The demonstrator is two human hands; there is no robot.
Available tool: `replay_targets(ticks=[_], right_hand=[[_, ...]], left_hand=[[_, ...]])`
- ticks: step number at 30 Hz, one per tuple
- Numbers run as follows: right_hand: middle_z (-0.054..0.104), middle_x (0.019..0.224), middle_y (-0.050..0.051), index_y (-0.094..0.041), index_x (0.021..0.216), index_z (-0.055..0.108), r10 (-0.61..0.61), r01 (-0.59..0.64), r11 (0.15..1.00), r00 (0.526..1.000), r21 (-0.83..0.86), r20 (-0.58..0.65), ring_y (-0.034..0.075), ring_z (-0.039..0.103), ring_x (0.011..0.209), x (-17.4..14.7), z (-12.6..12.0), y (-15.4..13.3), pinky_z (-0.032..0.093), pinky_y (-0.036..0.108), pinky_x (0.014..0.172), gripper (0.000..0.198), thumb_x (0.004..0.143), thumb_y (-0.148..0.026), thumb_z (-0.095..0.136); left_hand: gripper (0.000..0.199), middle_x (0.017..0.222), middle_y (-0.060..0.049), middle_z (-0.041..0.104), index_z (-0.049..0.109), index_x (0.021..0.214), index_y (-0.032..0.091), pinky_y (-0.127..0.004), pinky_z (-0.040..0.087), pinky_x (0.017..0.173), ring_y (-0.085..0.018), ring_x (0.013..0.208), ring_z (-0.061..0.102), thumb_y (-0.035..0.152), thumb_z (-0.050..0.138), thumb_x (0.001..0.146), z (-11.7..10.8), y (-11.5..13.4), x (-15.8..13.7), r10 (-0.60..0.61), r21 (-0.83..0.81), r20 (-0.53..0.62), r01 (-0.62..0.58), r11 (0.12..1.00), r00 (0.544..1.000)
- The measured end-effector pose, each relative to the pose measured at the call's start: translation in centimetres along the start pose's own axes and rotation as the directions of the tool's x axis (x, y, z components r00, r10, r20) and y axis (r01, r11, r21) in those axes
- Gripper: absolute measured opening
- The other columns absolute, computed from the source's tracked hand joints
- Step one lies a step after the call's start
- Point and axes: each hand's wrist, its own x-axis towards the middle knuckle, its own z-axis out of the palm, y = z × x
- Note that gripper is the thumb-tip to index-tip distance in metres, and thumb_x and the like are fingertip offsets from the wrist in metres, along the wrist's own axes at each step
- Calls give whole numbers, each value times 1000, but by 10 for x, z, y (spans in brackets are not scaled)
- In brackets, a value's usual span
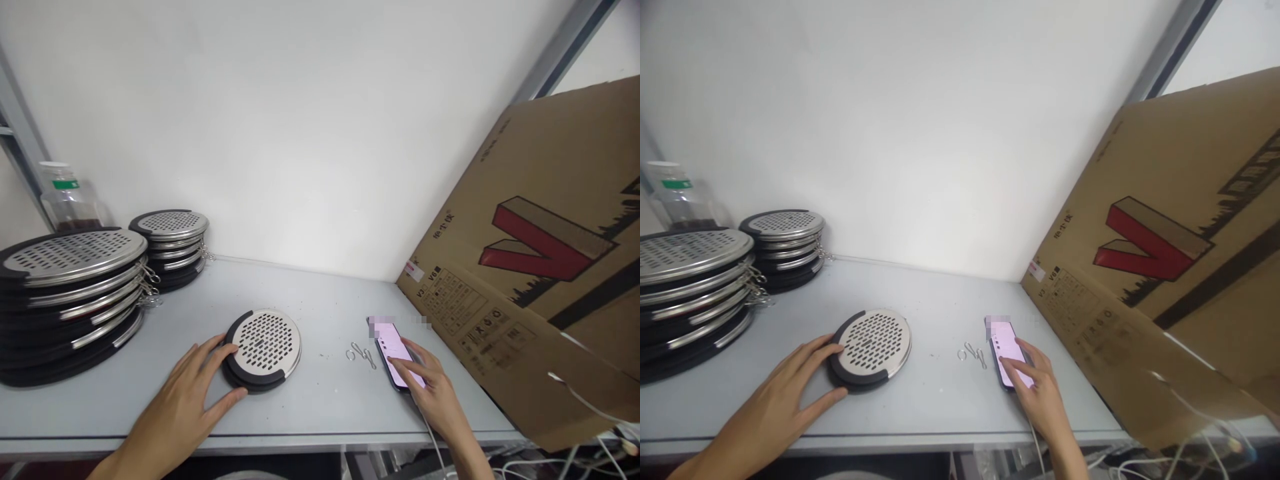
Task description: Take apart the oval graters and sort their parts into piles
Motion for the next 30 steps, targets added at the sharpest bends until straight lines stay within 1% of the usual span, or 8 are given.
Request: replay_targets(ticks=[6,9,11,13,16,22,26,30], right_hand=[[59,134,8,-29,93,79,6,-6,1000,1000,10,10,31,50,125,1,1,-1,39,52,106,39,86,-57,53],[63,129,10,-26,88,80,81,-81,997,996,0,-43,33,54,122,2,1,1,41,52,103,42,83,-60,54],[68,118,13,-22,81,80,195,-196,981,966,7,-173,35,58,115,1,-1,3,42,52,101,47,82,-61,54],[72,109,13,-20,77,78,334,-332,941,896,59,-293,36,61,111,-1,-6,4,42,51,100,49,83,-61,52],[74,105,11,-21,77,76,441,-417,898,849,142,-291,37,62,110,-11,-13,6,41,51,100,49,84,-62,50],[66,119,11,-24,85,78,132,-109,986,971,124,-200,32,58,113,-38,-14,7,43,48,102,45,84,-60,53],[61,125,11,-27,95,78,-37,42,999,990,31,-137,34,53,120,-46,-12,-1,43,54,102,38,88,-54,52],[59,127,10,-28,97,78,-76,75,997,987,-9,-138,34,52,120,-45,-13,-7,45,55,100,37,90,-51,49]], left_hand=[[59,142,-8,49,46,135,31,-50,48,102,-32,125,53,56,59,84,0,0,0,3,-2,2,-3,1000,1000],[59,142,-8,49,46,135,31,-50,47,103,-32,125,53,57,60,84,1,0,1,-2,-10,3,2,1000,1000],[59,142,-8,49,46,135,31,-50,46,104,-31,125,52,56,60,84,1,0,1,-5,-16,4,5,1000,1000],[59,142,-8,48,47,135,31,-50,46,104,-31,125,52,56,60,84,1,0,1,-6,-19,5,6,1000,1000],[59,142,-8,48,47,135,30,-50,46,104,-31,126,52,57,60,84,0,0,1,-4,-20,5,4,1000,1000],[58,143,-8,48,47,136,31,-50,47,103,-31,127,52,55,59,85,0,0,1,-15,-25,6,15,1000,1000],[58,143,-8,48,47,135,31,-51,46,104,-32,126,52,56,59,84,1,0,1,-21,-38,15,21,999,1000],[57,143,-7,48,47,135,32,-51,46,104,-31,127,51,56,59,84,1,-1,1,-28,-37,21,29,999,999]])
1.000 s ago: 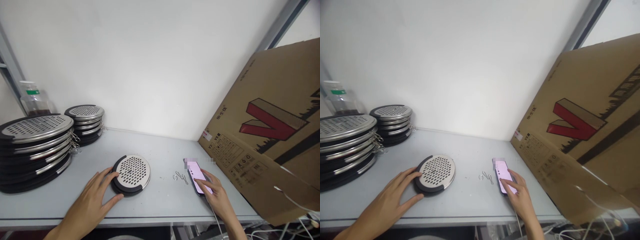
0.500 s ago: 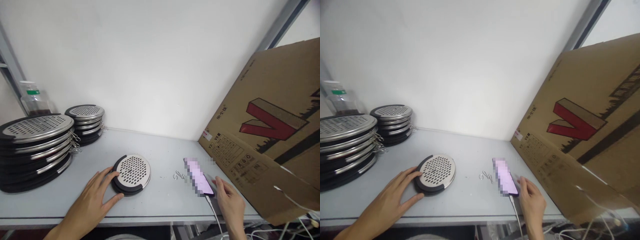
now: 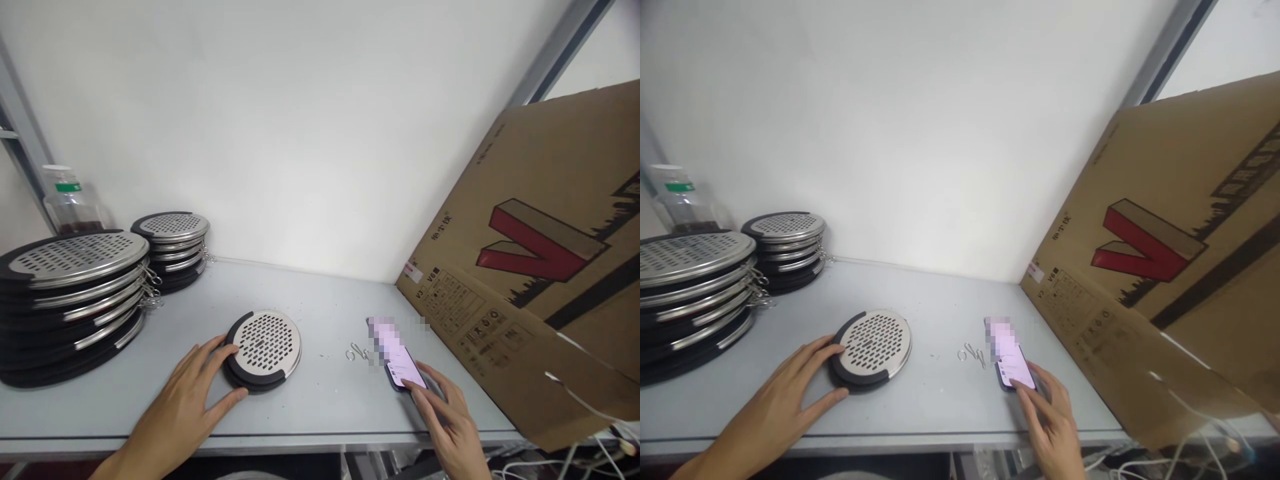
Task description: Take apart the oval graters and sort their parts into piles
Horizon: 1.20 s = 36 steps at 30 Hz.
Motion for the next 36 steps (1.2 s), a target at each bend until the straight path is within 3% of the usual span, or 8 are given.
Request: replay_targets(ticks=[6,12,19,27,36], right_hand=[[60,125,11,-27,91,78,15,-16,1000,1000,-23,-12,34,53,119,0,2,3,45,55,100,40,89,-54,48],[59,125,12,-26,101,74,106,-107,993,994,-54,-25,33,55,118,6,11,7,43,53,102,40,87,-55,51],[53,130,16,-24,123,62,121,-111,962,992,-250,27,36,52,120,16,26,-5,43,55,99,58,81,-63,54],[50,131,20,-21,134,55,145,-111,903,988,-415,51,39,53,116,19,32,-10,45,56,93,68,84,-66,45],[53,125,18,-29,137,53,269,-189,845,959,-501,91,45,48,117,30,33,-19,41,62,90,69,83,-70,42]], left_hand=[[58,142,-7,49,48,135,32,-50,47,104,-31,126,52,56,60,84,0,0,0,8,-2,-15,-8,1000,1000],[57,143,-6,48,47,135,32,-51,46,105,-31,126,52,55,59,84,0,1,0,3,-7,-8,-3,1000,1000],[58,142,-7,49,49,134,31,-49,47,104,-31,126,52,55,61,83,-1,2,1,12,-11,-27,-12,1000,1000],[58,141,-7,50,50,134,31,-49,47,103,-32,125,53,55,61,83,0,1,0,16,-13,-44,-17,1000,999],[57,141,-7,50,50,134,31,-50,47,103,-32,126,53,54,61,83,1,0,0,15,-31,-39,-16,999,999]])
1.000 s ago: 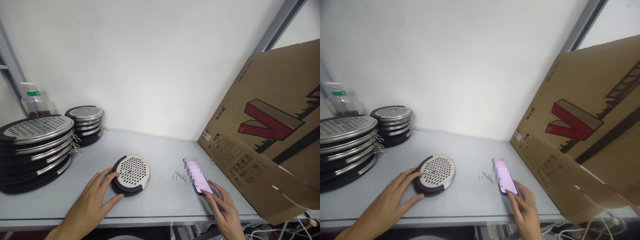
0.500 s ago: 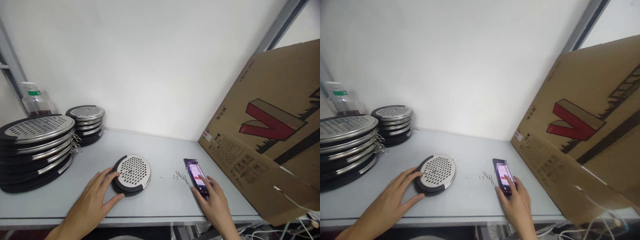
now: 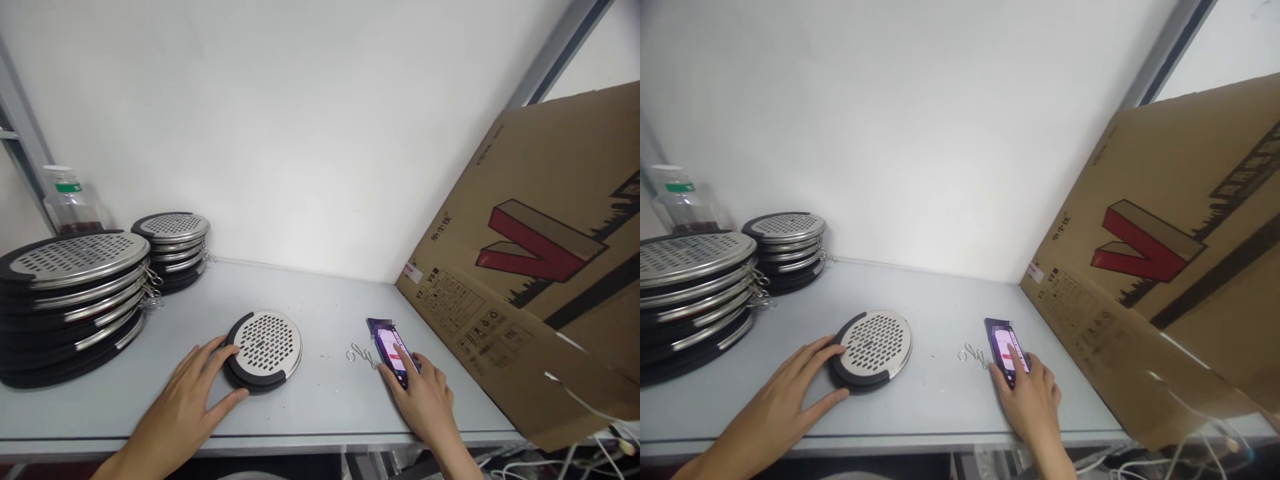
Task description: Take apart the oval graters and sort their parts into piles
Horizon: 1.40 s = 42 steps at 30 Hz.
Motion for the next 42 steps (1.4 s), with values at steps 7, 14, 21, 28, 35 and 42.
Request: replay_targets(ticks=[7,14,21,28,35,42], right_hand=[[58,112,20,-20,147,38,121,-121,993,992,-11,16,43,52,106,-2,-12,-13,43,57,85,77,83,-64,41],[56,118,20,-19,150,30,265,-260,963,963,-77,60,43,49,113,19,-16,-3,40,56,90,72,88,-55,37],[55,124,21,-14,144,38,93,-86,975,995,205,-27,41,48,121,16,-32,-37,39,56,98,72,85,-53,49],[30,154,9,-31,153,15,-572,271,610,801,745,176,27,27,143,-12,-58,-165,28,46,115,96,77,-53,69],[8,162,13,-30,155,4,-690,291,586,669,756,276,37,2,148,-15,-38,-199,17,56,117,135,51,-62,84],[0,162,16,-25,155,-2,-592,274,677,755,683,282,35,-10,148,-23,-20,-202,12,56,118,139,51,-62,83]], left_hand=[[58,143,-7,48,48,135,31,-50,47,103,-31,127,51,55,59,84,-2,2,0,-19,11,27,19,1000,999],[57,143,-7,48,47,135,32,-52,45,104,-32,128,51,55,59,84,-1,1,-1,-19,4,35,19,1000,999],[48,144,-7,46,54,122,30,-50,46,104,-31,129,49,55,61,82,-5,4,3,-70,-71,54,74,995,996],[58,147,-7,44,48,131,31,-52,44,105,-32,132,46,52,65,79,-4,0,6,-103,-119,86,113,986,991],[102,150,-9,42,24,150,29,-47,41,109,-33,135,43,40,80,66,-6,-11,18,-58,-229,131,87,970,990],[89,145,-9,49,39,145,26,-48,38,111,-32,133,46,35,79,67,-3,-18,19,-110,-297,114,140,945,987]])
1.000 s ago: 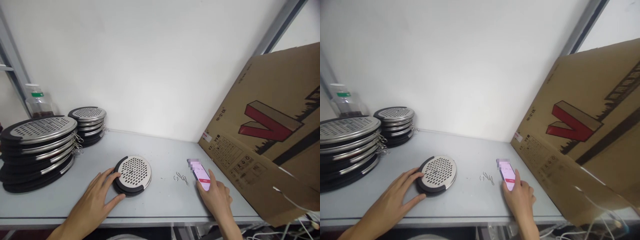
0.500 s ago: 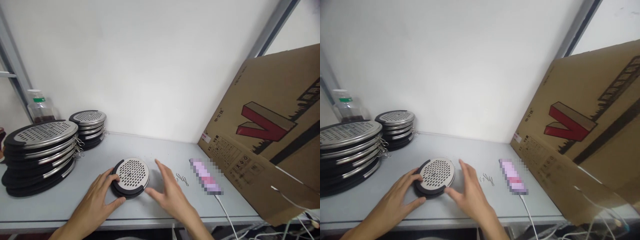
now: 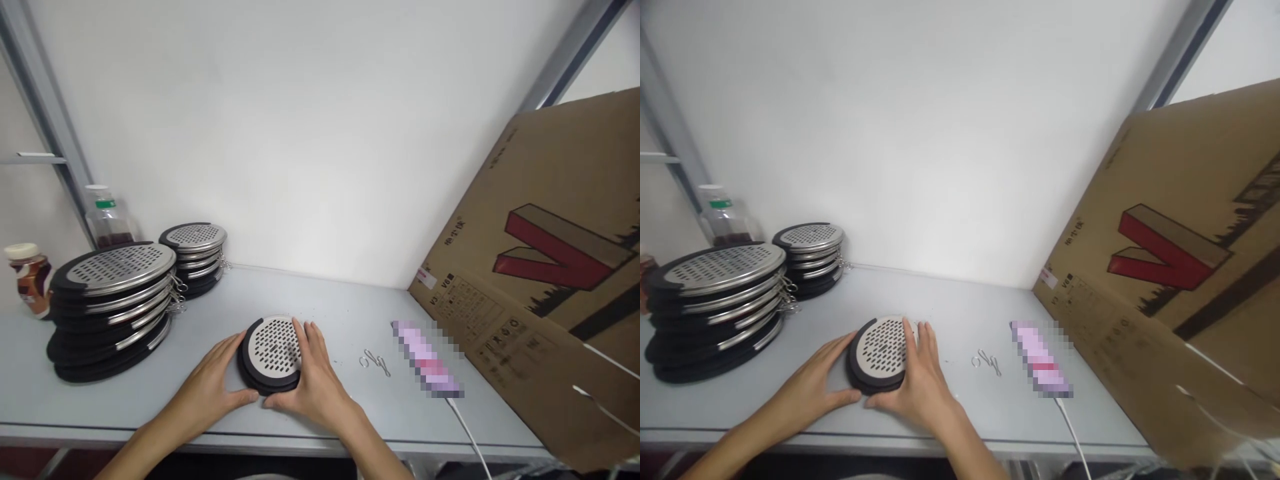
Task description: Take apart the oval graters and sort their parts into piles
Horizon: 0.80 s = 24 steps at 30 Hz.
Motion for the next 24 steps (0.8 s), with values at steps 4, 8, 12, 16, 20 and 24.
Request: replay_targets(ticks=[4,8,12,16,20,24], right_hand=[[-1,162,14,-27,155,-3,-4,3,1000,1000,22,6,34,-10,148,2,2,2,13,55,118,137,54,-62,82],[5,160,14,-28,154,-1,-49,50,999,998,21,-43,35,-4,148,3,6,7,15,56,118,133,55,-56,83],[18,154,17,-24,153,7,-136,140,990,983,21,-119,36,12,145,7,7,9,22,54,116,130,53,-49,86],[28,147,17,-20,151,14,-178,185,982,971,32,-157,35,23,140,7,6,7,25,51,116,125,53,-49,86],[29,147,16,-19,149,18,-154,162,986,972,37,-177,33,24,140,5,8,7,25,48,116,119,55,-50,85],[25,150,18,-18,148,20,-132,140,989,977,38,-169,35,21,142,5,10,9,24,51,116,117,56,-53,84]], left_hand=[[84,143,-9,51,43,143,27,-49,39,111,-32,131,48,36,79,67,-2,4,0,-17,-31,-13,16,999,1000],[86,143,-8,52,46,141,27,-47,37,112,-31,132,47,36,82,64,-5,9,1,-33,-70,-10,32,997,999],[88,142,-7,53,48,140,27,-46,37,113,-31,131,47,38,84,62,-7,13,2,-52,-107,1,51,993,999],[90,143,-8,52,46,142,26,-46,35,114,-30,132,46,39,84,62,-7,13,2,-51,-136,0,50,989,999],[91,143,-7,52,47,141,27,-47,36,113,-31,132,47,36,86,59,-7,14,1,-66,-160,4,66,985,998],[91,143,-8,52,47,142,27,-48,35,113,-32,132,46,35,86,59,-8,17,0,-65,-157,1,65,985,998]])
